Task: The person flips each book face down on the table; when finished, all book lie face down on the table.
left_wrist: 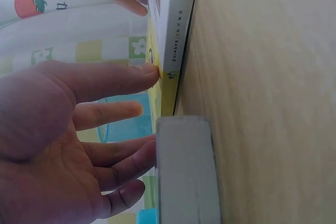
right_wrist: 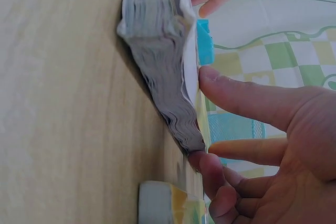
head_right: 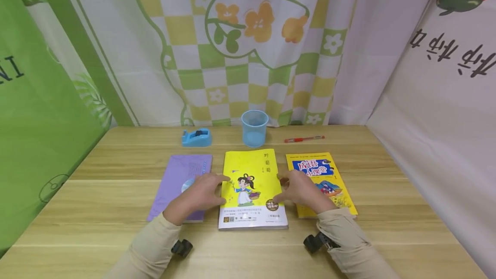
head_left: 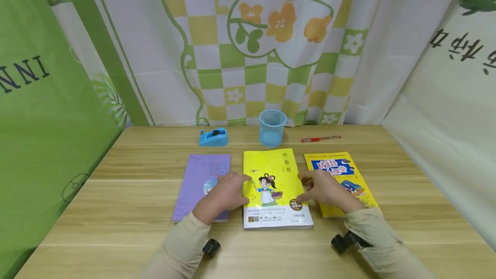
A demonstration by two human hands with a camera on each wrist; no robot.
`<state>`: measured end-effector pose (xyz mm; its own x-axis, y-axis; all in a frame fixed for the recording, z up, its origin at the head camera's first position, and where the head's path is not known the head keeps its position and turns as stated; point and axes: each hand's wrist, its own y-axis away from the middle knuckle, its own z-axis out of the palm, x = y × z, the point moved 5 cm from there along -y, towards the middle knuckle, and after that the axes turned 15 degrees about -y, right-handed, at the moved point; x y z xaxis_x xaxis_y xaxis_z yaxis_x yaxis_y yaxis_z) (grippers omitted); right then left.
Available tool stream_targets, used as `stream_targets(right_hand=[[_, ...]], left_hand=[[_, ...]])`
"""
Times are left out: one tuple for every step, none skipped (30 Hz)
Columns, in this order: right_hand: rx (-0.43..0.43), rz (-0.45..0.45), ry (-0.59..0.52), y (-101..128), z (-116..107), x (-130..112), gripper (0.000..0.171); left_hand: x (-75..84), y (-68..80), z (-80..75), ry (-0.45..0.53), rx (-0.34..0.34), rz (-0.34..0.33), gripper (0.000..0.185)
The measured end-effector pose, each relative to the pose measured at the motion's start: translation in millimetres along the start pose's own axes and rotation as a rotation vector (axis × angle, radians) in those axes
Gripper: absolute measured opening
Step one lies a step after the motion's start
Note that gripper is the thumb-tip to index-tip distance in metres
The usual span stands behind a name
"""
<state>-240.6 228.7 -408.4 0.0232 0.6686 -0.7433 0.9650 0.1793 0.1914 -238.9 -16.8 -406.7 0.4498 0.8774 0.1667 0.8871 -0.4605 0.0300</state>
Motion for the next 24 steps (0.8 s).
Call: stream_targets(right_hand=[[-0.001, -0.003, 0.0, 0.0, 0.3, 0.2, 0.075], [-0.002, -0.005, -0.002, -0.1, 0.6, 0.3, 0.075], [-0.004, -0.007, -0.002, -0.4, 0.9, 0.5, 0.074], [-0.004, -0.006, -0.004, -0.6, 1.1, 0.6, 0.074], [-0.006, -0.005, -0.006, -0.7, 1.3, 0.8, 0.074], [-0.006, -0.003, -0.007, -0.6, 1.4, 1.0, 0.074], [-0.006, -0.001, -0.008, -0.4, 1.4, 1.0, 0.074], [-0.007, 0.003, -0.008, -0.3, 1.3, 1.3, 0.074], [-0.007, 0.006, -0.008, 0.1, 1.0, 1.2, 0.074], [-0.009, 0.006, -0.005, 0.4, 0.9, 1.0, 0.075], [-0.008, 0.008, -0.004, 0.5, 0.8, 1.1, 0.075], [-0.008, 0.008, -0.003, 0.6, 0.4, 1.0, 0.075], [-0.009, 0.008, -0.002, 0.8, 0.4, 1.1, 0.076], [-0.01, 0.01, -0.002, 0.7, 0.2, 1.3, 0.076], [-0.01, 0.007, -0.002, 0.7, 0.1, 1.4, 0.076], [-0.008, 0.007, -0.002, 0.5, 0.3, 1.8, 0.076], [-0.008, 0.005, -0.003, 0.4, 0.2, 1.9, 0.076], [-0.009, 0.001, -0.003, 0.3, 0.2, 1.9, 0.076], [-0.008, 0.0, -0.004, 0.2, 0.5, 2.2, 0.075], [-0.008, -0.004, -0.004, 0.2, 0.5, 2.0, 0.075], [-0.009, -0.009, -0.004, 0.2, 0.8, 1.9, 0.075], [-0.01, -0.009, -0.006, 0.2, 1.2, 2.2, 0.075], [-0.011, -0.011, -0.007, 0.3, 1.4, 1.8, 0.075], [-0.012, -0.013, -0.008, 0.3, 1.6, 1.8, 0.074]], left_hand=[[0.5, 0.2, 0.0, 0.003, -0.003, -0.002, 0.055], [1.0, 0.5, -0.3, 0.007, -0.006, -0.005, 0.055], [1.6, 0.8, -0.5, 0.016, -0.007, -0.007, 0.054], [2.1, 1.1, -0.3, 0.022, -0.008, -0.009, 0.054], [2.8, 1.4, -0.5, 0.028, -0.008, -0.011, 0.054], [3.4, 1.6, -0.3, 0.033, -0.007, -0.015, 0.054], [3.9, 1.6, -0.1, 0.04, -0.004, -0.018, 0.054], [4.4, 1.7, 0.2, 0.047, -0.002, -0.023, 0.054], [4.8, 1.7, 0.8, 0.053, 0.0, -0.028, 0.054], [5.2, 1.6, 1.0, 0.057, 0.004, -0.033, 0.053], [5.5, 1.6, 1.0, 0.064, 0.008, -0.037, 0.053], [5.9, 1.6, 1.1, 0.072, 0.012, -0.042, 0.053], [6.3, 1.7, 1.1, 0.078, 0.016, -0.044, 0.053], [6.9, 1.8, 1.1, 0.084, 0.02, -0.046, 0.054], [7.3, 1.8, 1.4, 0.09, 0.023, -0.047, 0.054], [7.7, 1.9, 1.4, 0.095, 0.026, -0.046, 0.055], [8.0, 2.1, 1.6, 0.1, 0.027, -0.048, 0.056], [8.3, 2.2, 1.7, 0.105, 0.027, -0.05, 0.058], [8.6, 2.2, 1.9, 0.109, 0.029, -0.05, 0.059], [8.5, 2.1, 2.3, 0.116, 0.029, -0.054, 0.06], [8.3, 2.0, 2.4, 0.124, 0.031, -0.058, 0.061], [8.1, 2.0, 2.4, 0.131, 0.033, -0.064, 0.06], [7.7, 2.0, 2.4, 0.144, 0.032, -0.074, 0.06], [7.3, 2.0, 2.6, 0.156, 0.031, -0.084, 0.059]])
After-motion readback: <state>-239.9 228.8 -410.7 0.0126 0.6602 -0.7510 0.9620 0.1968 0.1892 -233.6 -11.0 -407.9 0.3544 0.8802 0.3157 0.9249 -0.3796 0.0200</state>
